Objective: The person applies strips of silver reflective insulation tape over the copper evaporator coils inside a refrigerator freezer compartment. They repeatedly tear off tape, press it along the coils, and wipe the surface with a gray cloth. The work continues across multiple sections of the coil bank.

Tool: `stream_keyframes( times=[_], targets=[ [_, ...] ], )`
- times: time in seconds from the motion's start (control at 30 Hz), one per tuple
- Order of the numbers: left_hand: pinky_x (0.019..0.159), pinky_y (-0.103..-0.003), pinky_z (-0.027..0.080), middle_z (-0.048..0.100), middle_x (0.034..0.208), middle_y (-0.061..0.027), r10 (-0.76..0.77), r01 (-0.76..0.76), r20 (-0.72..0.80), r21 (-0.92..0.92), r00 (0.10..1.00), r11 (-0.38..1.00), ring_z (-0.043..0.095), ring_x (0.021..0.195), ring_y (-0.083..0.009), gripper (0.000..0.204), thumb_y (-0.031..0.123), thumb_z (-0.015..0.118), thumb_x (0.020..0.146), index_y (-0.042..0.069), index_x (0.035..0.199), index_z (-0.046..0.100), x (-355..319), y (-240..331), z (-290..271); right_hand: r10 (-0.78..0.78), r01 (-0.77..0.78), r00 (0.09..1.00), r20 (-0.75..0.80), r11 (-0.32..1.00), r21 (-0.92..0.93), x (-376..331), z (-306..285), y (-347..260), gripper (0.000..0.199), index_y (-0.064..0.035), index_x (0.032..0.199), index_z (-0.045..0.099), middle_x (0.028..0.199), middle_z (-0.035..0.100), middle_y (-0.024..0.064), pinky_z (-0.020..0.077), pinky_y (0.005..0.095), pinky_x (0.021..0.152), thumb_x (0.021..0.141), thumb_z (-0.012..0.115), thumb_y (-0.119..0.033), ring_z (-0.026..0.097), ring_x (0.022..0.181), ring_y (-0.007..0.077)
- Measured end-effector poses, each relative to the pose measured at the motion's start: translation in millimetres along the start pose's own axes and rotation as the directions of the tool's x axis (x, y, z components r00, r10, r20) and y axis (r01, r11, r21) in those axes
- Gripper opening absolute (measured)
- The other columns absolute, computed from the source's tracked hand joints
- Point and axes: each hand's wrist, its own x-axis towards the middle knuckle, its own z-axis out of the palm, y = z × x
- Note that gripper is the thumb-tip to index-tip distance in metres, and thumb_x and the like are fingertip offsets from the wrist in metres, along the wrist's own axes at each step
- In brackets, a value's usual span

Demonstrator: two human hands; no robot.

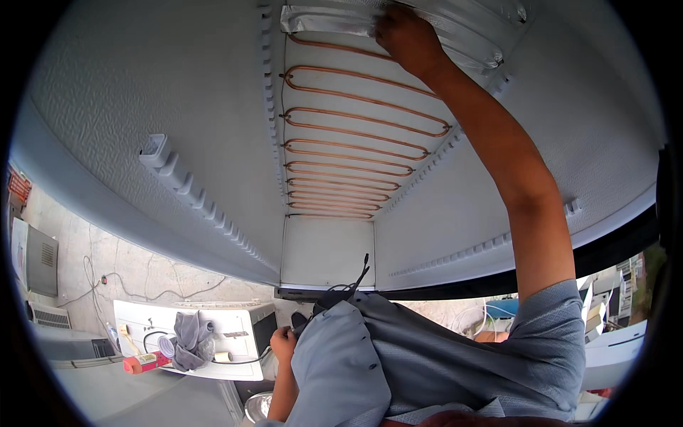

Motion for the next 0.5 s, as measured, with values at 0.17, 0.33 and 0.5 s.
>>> stream_keyframes(
  times=[0.17,0.33,0.5],
  targets=[
    [0.078,-0.045,0.057,0.074,0.091,-0.0218,0.023,-0.023,-0.008,0.006,1.0,1.0,0.073,0.084,-0.0377,0.02,0.011,0.066,0.083,0.0,0.095,0.078,3.4,-7.6,-7.1,-0.03,0.037,0.994,0.105,0.997,-0.069,26.3,-5.8,-17.8,0.008,-0.003,0.081,0.073,0.094,0.067,0.0137,0.06,0.0433,0.08,0.083,0.068,-0.009,0.066,0.096,0.0318],
    [0.078,-0.044,0.057,0.074,0.09,-0.023,-0.057,0.057,-0.026,0.0,0.998,0.998,0.073,0.082,-0.0369,0.022,0.008,0.064,0.083,-0.002,0.096,0.077,2.5,-4.5,-28.6,-0.033,0.035,0.998,0.057,0.999,-0.037,39.4,-0.4,-29.9,0.007,-0.0033,0.079,0.073,0.092,0.067,0.0133,0.0605,0.0427,0.08,0.08,0.068,-0.009,0.067,0.095,0.0315],
    [0.08,-0.044,0.057,0.074,0.093,-0.0228,-0.043,0.045,-0.07,0.019,0.997,0.999,0.072,0.085,-0.0382,0.021,0.008,0.065,0.081,-0.002,0.095,0.077,-1.5,-21.3,-33.7,-0.067,0.069,0.997,0.04,0.997,-0.039,58.7,11.4,-43.5,0.007,-0.0046,0.08,0.073,0.095,0.067,0.0131,0.0613,0.0418,0.078,0.081,0.069,-0.01,0.067,0.096,0.0308]
  ],
)
